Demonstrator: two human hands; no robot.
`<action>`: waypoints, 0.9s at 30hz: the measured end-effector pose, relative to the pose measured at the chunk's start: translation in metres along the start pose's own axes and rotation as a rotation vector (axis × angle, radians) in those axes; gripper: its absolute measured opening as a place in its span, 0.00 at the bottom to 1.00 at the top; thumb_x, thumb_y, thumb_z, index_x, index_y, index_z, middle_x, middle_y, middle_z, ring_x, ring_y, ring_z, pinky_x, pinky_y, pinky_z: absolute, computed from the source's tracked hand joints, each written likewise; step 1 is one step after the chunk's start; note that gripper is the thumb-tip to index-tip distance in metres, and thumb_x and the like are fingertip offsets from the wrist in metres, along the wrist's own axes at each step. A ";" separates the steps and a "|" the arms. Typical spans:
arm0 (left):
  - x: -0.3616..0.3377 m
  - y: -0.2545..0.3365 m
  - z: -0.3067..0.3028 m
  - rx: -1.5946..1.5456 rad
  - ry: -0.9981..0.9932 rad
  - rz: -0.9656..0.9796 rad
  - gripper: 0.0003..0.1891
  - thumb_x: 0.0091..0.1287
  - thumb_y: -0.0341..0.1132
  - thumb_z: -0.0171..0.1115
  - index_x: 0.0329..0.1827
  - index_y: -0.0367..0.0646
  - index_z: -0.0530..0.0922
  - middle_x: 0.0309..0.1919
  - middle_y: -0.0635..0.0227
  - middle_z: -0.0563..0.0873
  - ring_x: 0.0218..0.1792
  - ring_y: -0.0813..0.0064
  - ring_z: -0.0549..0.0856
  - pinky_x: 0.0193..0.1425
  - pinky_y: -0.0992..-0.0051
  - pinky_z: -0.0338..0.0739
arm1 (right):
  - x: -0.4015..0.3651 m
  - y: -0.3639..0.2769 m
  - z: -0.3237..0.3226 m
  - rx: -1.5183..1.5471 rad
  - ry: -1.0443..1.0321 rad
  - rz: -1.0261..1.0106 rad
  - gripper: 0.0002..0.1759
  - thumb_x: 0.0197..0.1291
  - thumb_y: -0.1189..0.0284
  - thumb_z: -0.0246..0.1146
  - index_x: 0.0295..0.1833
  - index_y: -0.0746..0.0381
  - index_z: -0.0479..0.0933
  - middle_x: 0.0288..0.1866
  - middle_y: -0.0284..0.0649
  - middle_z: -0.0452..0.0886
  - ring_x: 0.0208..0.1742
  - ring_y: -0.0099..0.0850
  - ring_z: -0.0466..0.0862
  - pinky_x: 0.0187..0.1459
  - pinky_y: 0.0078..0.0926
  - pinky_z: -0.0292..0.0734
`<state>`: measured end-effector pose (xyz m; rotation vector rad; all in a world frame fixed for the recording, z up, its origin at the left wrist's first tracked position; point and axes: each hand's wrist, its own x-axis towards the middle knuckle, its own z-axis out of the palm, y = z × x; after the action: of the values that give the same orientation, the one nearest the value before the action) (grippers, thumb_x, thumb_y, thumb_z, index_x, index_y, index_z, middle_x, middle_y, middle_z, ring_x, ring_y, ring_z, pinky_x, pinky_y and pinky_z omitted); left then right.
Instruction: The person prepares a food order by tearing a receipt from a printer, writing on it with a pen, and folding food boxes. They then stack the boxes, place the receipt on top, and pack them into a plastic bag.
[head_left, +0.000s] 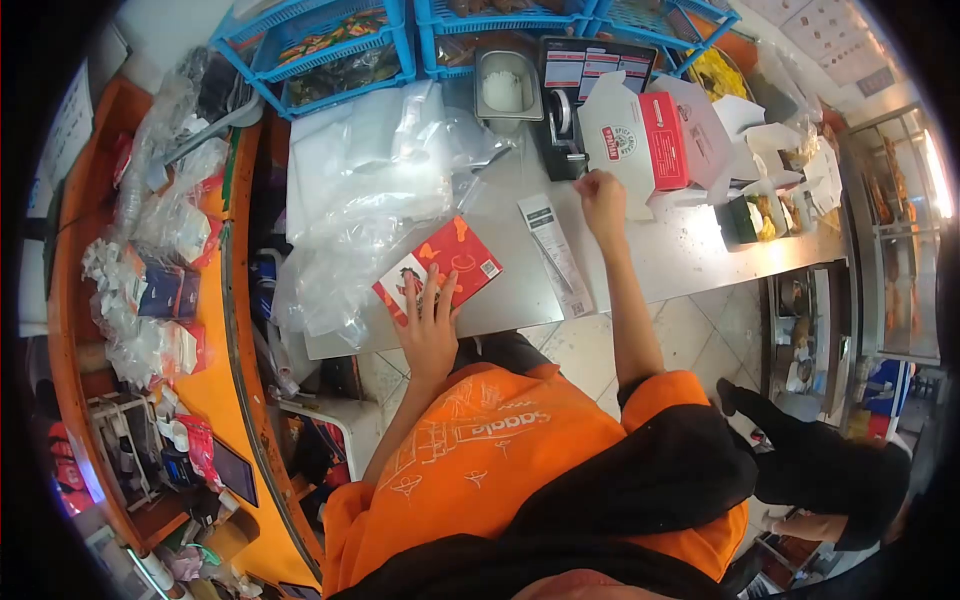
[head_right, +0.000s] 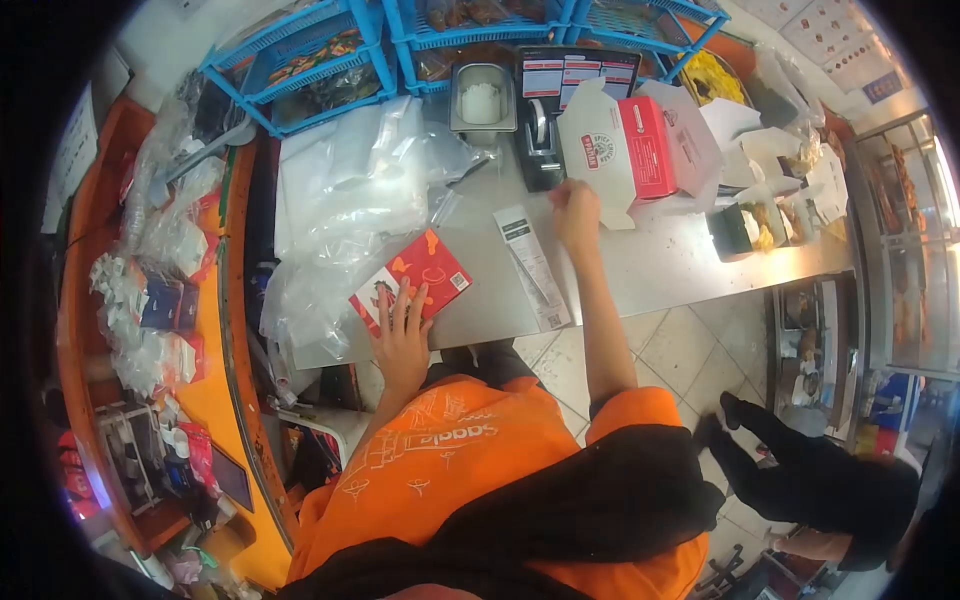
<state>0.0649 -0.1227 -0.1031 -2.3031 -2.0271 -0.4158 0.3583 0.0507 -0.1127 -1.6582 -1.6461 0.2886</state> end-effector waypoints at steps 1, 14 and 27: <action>0.001 -0.001 0.000 0.001 0.001 -0.004 0.32 0.62 0.42 0.64 0.72 0.63 0.66 0.74 0.74 0.64 0.75 0.59 0.59 0.65 0.43 0.62 | -0.020 -0.037 -0.008 0.101 -0.039 0.054 0.03 0.57 0.81 0.61 0.37 0.67 0.78 0.27 0.41 0.81 0.27 0.27 0.80 0.30 0.27 0.74; -0.010 -0.018 0.000 -0.221 0.016 0.139 0.30 0.62 0.24 0.52 0.70 0.53 0.70 0.72 0.50 0.63 0.73 0.48 0.61 0.72 0.53 0.59 | -0.132 -0.087 0.040 0.329 -0.292 -0.206 0.40 0.49 0.62 0.74 0.69 0.52 0.67 0.39 0.38 0.83 0.28 0.35 0.83 0.30 0.30 0.76; 0.053 0.178 0.005 -0.645 0.336 0.341 0.16 0.63 0.29 0.60 0.55 0.43 0.79 0.57 0.58 0.74 0.57 0.57 0.74 0.58 0.62 0.71 | -0.032 0.248 -0.252 -0.772 0.277 0.177 0.21 0.51 0.72 0.68 0.51 0.64 0.74 0.55 0.42 0.69 0.60 0.44 0.66 0.58 0.48 0.58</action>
<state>0.2461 -0.0956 -0.0703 -2.5841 -1.4382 -1.4838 0.7024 -0.0362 -0.1130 -2.2805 -1.4789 -0.5447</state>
